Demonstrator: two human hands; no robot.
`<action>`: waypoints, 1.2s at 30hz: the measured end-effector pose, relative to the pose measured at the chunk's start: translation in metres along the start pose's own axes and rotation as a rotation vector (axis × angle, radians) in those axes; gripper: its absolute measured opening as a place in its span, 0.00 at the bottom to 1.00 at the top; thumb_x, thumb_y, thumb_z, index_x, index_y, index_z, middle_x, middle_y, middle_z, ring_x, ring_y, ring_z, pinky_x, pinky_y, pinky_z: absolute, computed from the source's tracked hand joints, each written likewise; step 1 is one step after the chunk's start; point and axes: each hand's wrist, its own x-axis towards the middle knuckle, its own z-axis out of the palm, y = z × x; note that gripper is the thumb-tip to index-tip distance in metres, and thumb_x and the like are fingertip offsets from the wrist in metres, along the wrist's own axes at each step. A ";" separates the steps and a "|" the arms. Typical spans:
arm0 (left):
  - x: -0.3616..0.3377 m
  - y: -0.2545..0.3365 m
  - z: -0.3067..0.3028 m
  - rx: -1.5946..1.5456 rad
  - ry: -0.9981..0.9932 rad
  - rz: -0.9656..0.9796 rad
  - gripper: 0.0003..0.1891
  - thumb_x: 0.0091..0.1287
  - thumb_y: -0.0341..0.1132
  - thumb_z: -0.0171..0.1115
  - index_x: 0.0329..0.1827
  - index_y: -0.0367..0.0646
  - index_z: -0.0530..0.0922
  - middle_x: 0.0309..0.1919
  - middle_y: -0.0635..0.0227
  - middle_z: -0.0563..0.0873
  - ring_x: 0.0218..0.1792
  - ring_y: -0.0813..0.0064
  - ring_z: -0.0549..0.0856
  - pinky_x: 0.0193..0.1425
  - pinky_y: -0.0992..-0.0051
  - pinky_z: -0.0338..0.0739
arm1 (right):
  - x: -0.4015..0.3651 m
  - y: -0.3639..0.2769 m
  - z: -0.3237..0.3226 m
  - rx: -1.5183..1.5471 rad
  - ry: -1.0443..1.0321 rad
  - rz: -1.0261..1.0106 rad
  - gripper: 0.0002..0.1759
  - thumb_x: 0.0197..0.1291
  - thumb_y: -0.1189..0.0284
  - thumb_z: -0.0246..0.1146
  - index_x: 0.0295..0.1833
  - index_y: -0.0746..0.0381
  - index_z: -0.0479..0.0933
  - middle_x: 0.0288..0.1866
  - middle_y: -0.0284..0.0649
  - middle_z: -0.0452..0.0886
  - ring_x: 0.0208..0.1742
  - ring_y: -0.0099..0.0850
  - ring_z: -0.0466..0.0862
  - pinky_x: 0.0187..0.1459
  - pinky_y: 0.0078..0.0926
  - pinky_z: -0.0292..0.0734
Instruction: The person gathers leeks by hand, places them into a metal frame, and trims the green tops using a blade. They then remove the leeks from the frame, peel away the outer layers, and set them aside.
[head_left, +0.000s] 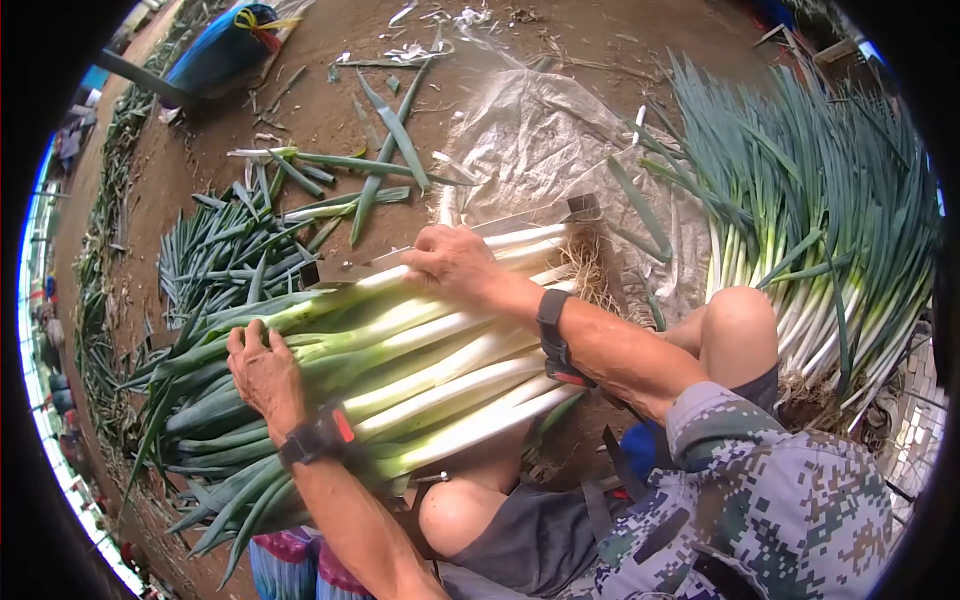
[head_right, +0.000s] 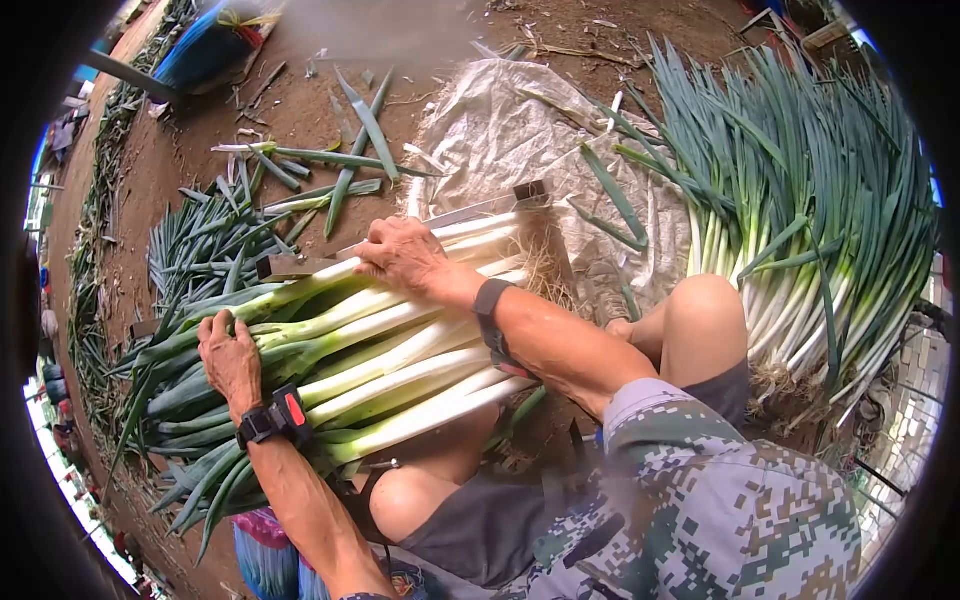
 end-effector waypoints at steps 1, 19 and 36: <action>-0.003 -0.003 0.006 0.011 0.011 -0.017 0.14 0.69 0.38 0.65 0.56 0.49 0.82 0.61 0.61 0.80 0.61 0.52 0.80 0.62 0.54 0.76 | -0.001 -0.003 0.006 0.004 0.009 -0.009 0.12 0.64 0.57 0.68 0.45 0.52 0.84 0.41 0.36 0.83 0.46 0.38 0.83 0.48 0.41 0.77; 0.001 -0.008 0.017 -0.105 -0.032 -0.086 0.16 0.67 0.36 0.66 0.57 0.49 0.82 0.61 0.62 0.80 0.63 0.55 0.77 0.68 0.58 0.71 | -0.032 0.040 -0.034 -0.083 -0.374 0.271 0.27 0.75 0.43 0.49 0.56 0.51 0.83 0.51 0.45 0.83 0.57 0.42 0.81 0.60 0.46 0.74; -0.151 0.203 -0.072 -0.869 -0.026 0.464 0.19 0.77 0.28 0.61 0.69 0.37 0.75 0.55 0.59 0.84 0.49 0.72 0.84 0.55 0.73 0.79 | -0.148 -0.147 -0.297 0.774 0.549 -0.582 0.08 0.67 0.75 0.63 0.34 0.66 0.80 0.38 0.43 0.84 0.25 0.29 0.77 0.26 0.29 0.69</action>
